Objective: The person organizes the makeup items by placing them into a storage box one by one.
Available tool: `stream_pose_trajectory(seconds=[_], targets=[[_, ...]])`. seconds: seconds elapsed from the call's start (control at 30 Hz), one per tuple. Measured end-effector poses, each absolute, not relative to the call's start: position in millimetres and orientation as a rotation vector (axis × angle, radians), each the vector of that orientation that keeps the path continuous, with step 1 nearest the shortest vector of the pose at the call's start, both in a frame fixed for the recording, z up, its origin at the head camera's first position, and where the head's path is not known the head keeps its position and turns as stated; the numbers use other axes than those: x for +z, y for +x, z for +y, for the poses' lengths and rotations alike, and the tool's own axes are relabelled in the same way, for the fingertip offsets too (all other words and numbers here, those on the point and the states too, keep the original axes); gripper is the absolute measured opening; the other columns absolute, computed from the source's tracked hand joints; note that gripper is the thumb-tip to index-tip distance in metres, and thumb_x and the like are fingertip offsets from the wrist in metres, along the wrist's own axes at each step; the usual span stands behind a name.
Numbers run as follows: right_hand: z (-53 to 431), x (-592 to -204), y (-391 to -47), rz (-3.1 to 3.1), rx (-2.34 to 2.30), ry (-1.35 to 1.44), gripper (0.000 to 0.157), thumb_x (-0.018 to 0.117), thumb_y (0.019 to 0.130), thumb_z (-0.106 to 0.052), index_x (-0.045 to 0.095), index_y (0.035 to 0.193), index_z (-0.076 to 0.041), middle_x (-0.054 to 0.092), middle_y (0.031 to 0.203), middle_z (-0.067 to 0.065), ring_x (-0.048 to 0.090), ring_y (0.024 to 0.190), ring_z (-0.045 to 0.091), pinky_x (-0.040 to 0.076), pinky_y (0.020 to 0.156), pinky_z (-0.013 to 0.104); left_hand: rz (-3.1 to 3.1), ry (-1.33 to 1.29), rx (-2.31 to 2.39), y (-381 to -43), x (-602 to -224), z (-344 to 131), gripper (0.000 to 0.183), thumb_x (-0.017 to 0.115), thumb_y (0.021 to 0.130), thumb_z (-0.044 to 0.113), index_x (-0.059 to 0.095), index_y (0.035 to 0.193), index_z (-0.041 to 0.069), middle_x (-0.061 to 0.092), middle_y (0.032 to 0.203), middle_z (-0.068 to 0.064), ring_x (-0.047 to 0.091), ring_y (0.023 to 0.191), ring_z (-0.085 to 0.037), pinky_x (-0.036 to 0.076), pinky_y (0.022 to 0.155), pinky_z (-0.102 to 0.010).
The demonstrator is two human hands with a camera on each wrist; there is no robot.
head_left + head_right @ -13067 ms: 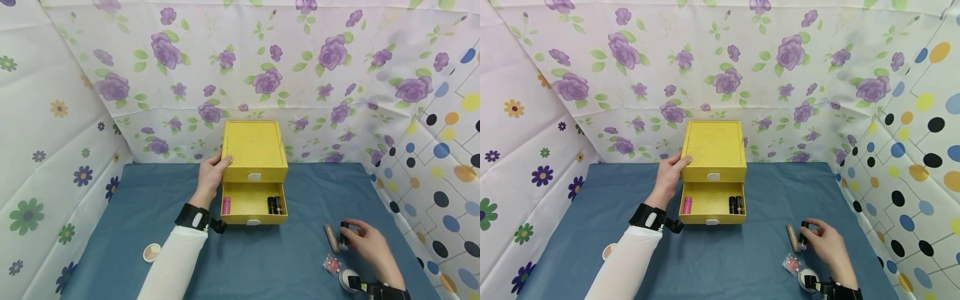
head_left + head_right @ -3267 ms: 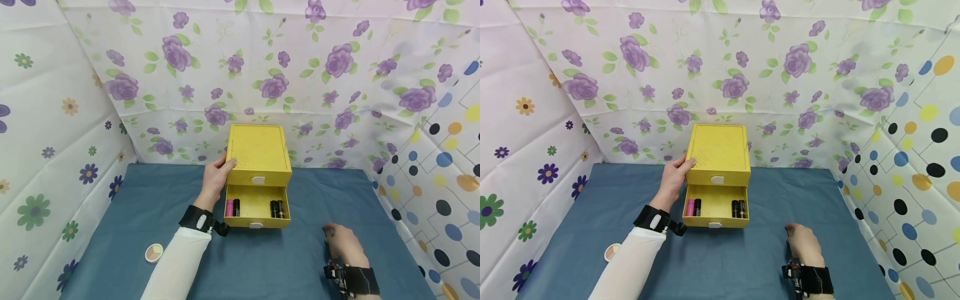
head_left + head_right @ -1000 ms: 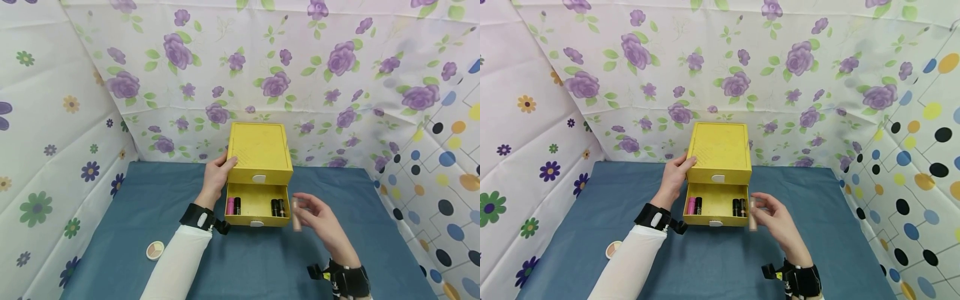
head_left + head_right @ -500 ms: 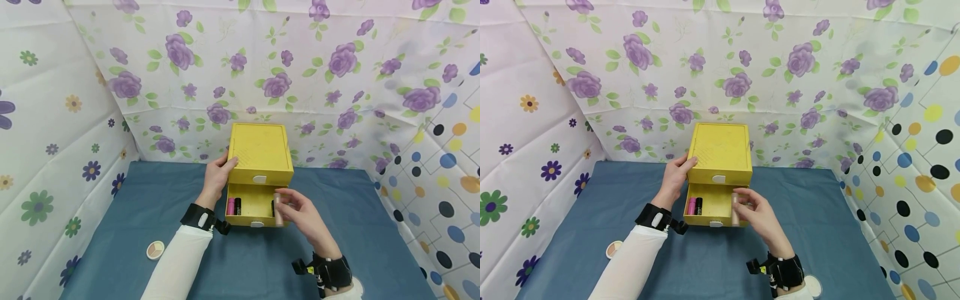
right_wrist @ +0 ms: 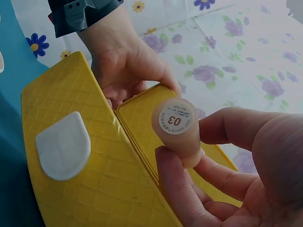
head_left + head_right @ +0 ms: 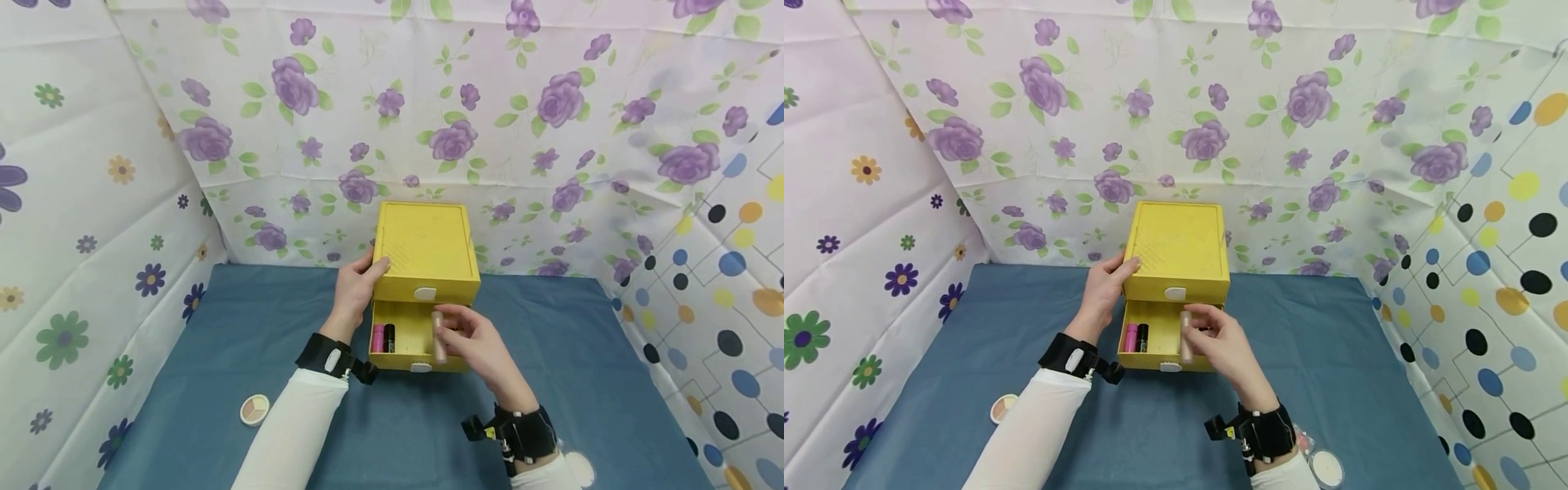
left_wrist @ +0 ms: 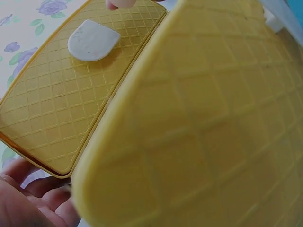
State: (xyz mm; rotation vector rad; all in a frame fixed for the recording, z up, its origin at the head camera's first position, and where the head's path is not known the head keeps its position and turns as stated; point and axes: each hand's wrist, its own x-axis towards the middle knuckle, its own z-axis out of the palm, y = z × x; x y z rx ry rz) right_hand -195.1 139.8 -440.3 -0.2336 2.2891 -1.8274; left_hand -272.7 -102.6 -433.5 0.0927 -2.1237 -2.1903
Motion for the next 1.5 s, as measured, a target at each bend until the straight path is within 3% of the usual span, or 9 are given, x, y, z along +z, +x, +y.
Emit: stream_pose_trajectory(seconds=[0.1, 0.33, 0.63, 0.8, 1.03, 1.17, 1.5], targets=[[140, -442, -195, 2.296, -1.825, -0.212, 0.045, 0.069, 0.095, -0.021, 0.056, 0.137, -0.011, 0.061, 0.114, 0.016, 0.062, 0.091, 0.027, 0.059, 0.080, 0.051, -2.124, 0.097, -2.188, -272, -434, -102, 0.064, 0.073, 0.088, 0.048, 0.051, 0.143, 0.026, 0.048, 0.148, 0.003, 0.044, 0.131, -0.014, 0.044, 0.106, -0.038], [136, -439, -193, 2.336, -1.804, -0.195, 0.042, 0.071, 0.094, -0.023, 0.059, 0.134, -0.013, 0.059, 0.111, 0.015, 0.062, 0.089, 0.027, 0.061, 0.075, 0.040, -2.140, 0.106, -2.181, -272, -434, -102, 0.064, 0.072, 0.088, 0.049, 0.051, 0.143, 0.026, 0.048, 0.148, 0.004, 0.044, 0.131, -0.014, 0.043, 0.107, -0.038], [126, -437, -198, 2.404, -1.782, -0.213, 0.040, 0.072, 0.092, -0.028, 0.063, 0.130, -0.021, 0.064, 0.112, 0.010, 0.066, 0.091, 0.023, 0.060, 0.074, 0.046, -2.152, 0.098, -2.161, -274, -432, -106, 0.066, 0.071, 0.088, 0.052, 0.050, 0.145, 0.026, 0.048, 0.148, 0.002, 0.045, 0.130, -0.017, 0.042, 0.107, -0.041], [119, -438, -201, 2.381, -1.784, -0.209, 0.041, 0.074, 0.091, -0.026, 0.064, 0.130, -0.021, 0.065, 0.115, 0.010, 0.066, 0.094, 0.022, 0.060, 0.075, 0.041, -2.172, 0.097, -2.165, -273, -434, -105, 0.065, 0.070, 0.088, 0.051, 0.050, 0.144, 0.026, 0.047, 0.149, 0.003, 0.043, 0.132, -0.016, 0.041, 0.108, -0.041], [110, -419, -193, 2.330, -1.802, -0.194, 0.040, 0.070, 0.094, -0.017, 0.061, 0.133, -0.014, 0.063, 0.116, 0.015, 0.066, 0.094, 0.024, 0.057, 0.084, 0.054, -2.150, 0.091, -2.190, -274, -435, -102, 0.066, 0.071, 0.088, 0.050, 0.050, 0.145, 0.024, 0.048, 0.148, 0.003, 0.043, 0.132, -0.016, 0.041, 0.108, -0.040], [109, -420, -194, 2.314, -1.820, -0.187, 0.042, 0.069, 0.095, -0.016, 0.060, 0.136, -0.012, 0.062, 0.118, 0.015, 0.066, 0.095, 0.024, 0.058, 0.084, 0.050, -2.141, 0.097, -2.196, -273, -435, -102, 0.066, 0.072, 0.087, 0.051, 0.051, 0.144, 0.026, 0.049, 0.147, 0.002, 0.045, 0.130, -0.016, 0.043, 0.106, -0.040], [104, -441, -207, 2.397, -1.844, -0.156, 0.037, 0.074, 0.090, -0.025, 0.067, 0.126, -0.022, 0.062, 0.111, 0.011, 0.066, 0.092, 0.022, 0.061, 0.075, 0.036, -2.141, 0.110, -2.183, -272, -433, -103, 0.064, 0.072, 0.088, 0.048, 0.051, 0.144, 0.024, 0.049, 0.148, 0.001, 0.046, 0.130, -0.016, 0.044, 0.106, -0.040]])
